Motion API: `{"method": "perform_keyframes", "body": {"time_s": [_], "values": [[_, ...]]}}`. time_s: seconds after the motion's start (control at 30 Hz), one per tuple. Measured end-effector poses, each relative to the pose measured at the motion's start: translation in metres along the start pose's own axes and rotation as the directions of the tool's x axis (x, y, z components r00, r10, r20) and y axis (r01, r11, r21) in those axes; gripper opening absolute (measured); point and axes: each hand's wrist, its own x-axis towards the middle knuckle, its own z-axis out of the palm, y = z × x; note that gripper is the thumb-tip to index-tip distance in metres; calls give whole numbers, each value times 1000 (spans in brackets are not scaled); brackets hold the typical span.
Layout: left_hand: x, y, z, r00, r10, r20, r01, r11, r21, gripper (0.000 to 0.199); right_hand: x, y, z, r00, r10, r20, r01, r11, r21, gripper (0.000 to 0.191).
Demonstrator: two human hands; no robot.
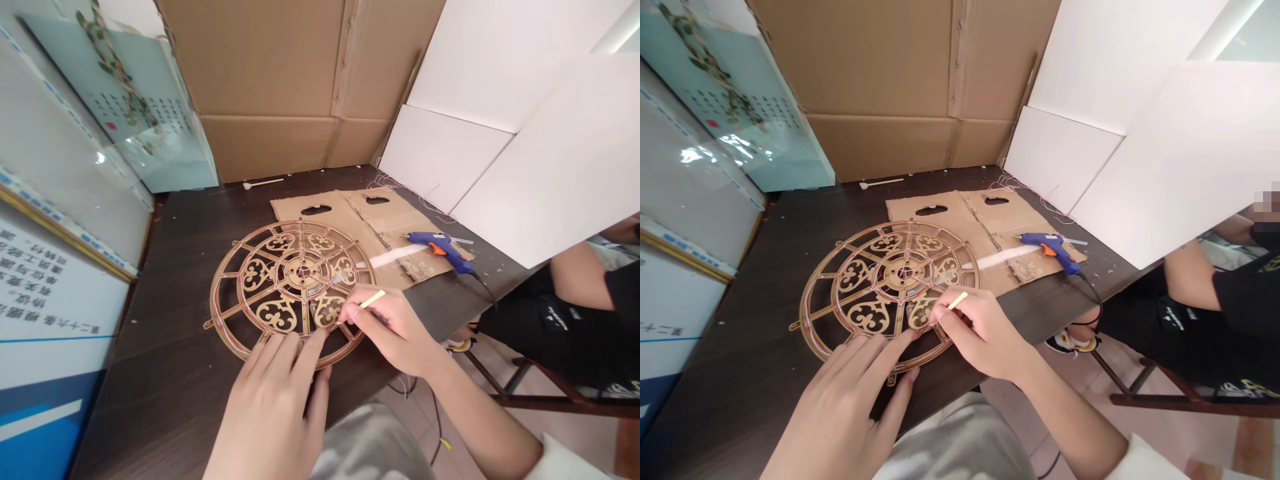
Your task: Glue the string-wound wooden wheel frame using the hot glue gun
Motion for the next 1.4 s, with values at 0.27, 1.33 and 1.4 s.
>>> {"method": "perform_keyframes", "body": {"time_s": [0.27,1.33,1.4], "values": [[-2,1,1,1000,-4,17,4,1000,10,35,-2,-1,-1,998,-2,70,-3,998,65,30],[1,1,-1,1000,5,10,-5,1000,0,37,1,1,1,999,8,52,-9,1000,7,27],[1,1,-1,1000,2,12,-2,1000,-1,36,1,1,2,999,6,45,-7,1000,9,27]]}}
